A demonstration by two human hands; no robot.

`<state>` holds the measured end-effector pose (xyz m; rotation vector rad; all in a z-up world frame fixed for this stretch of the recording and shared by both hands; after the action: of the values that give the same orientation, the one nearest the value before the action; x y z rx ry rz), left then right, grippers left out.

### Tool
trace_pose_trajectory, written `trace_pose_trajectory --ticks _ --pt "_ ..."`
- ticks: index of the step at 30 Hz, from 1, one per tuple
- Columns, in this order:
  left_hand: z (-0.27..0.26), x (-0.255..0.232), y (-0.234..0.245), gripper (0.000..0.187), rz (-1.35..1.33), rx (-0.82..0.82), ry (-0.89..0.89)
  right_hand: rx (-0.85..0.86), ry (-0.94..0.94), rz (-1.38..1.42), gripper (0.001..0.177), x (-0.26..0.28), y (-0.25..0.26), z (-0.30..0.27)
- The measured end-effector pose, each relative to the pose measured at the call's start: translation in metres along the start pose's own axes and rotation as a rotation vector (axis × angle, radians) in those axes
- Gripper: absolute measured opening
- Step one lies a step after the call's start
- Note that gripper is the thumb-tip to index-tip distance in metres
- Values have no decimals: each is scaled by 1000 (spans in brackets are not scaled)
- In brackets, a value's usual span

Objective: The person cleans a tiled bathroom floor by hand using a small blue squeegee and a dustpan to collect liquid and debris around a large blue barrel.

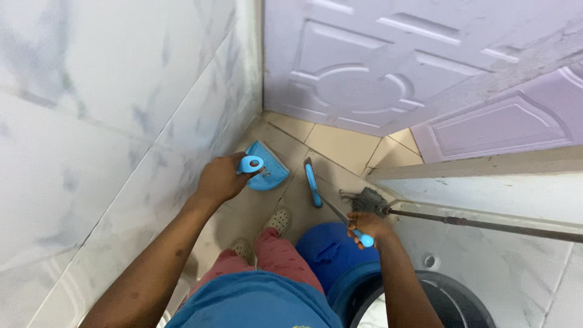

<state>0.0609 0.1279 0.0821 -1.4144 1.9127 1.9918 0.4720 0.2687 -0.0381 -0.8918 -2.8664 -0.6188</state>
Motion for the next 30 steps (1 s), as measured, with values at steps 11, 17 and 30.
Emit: trace_pose_trajectory --ticks 11,17,30 --pt "84 -92 -46 53 4 72 -141 3 -20 197 35 -19 56 20" --pt "116 -144 -66 48 -87 107 -301 -101 -29 279 31 -17 77 -9" --pt "222 -203 -167 48 -33 276 -576 -240 -134 658 36 -13 82 -46"
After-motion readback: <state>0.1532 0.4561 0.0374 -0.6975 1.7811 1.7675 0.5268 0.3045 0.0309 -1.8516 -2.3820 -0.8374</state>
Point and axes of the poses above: each hand's wrist, its own z-axis towards the middle knuckle, its own y-axis out of the back of the hand, x = y × z, the point moved 5 cm from there along z, towards the middle knuckle, and after that the axes turned 10 degrees about -x, right-handed, at the moved point
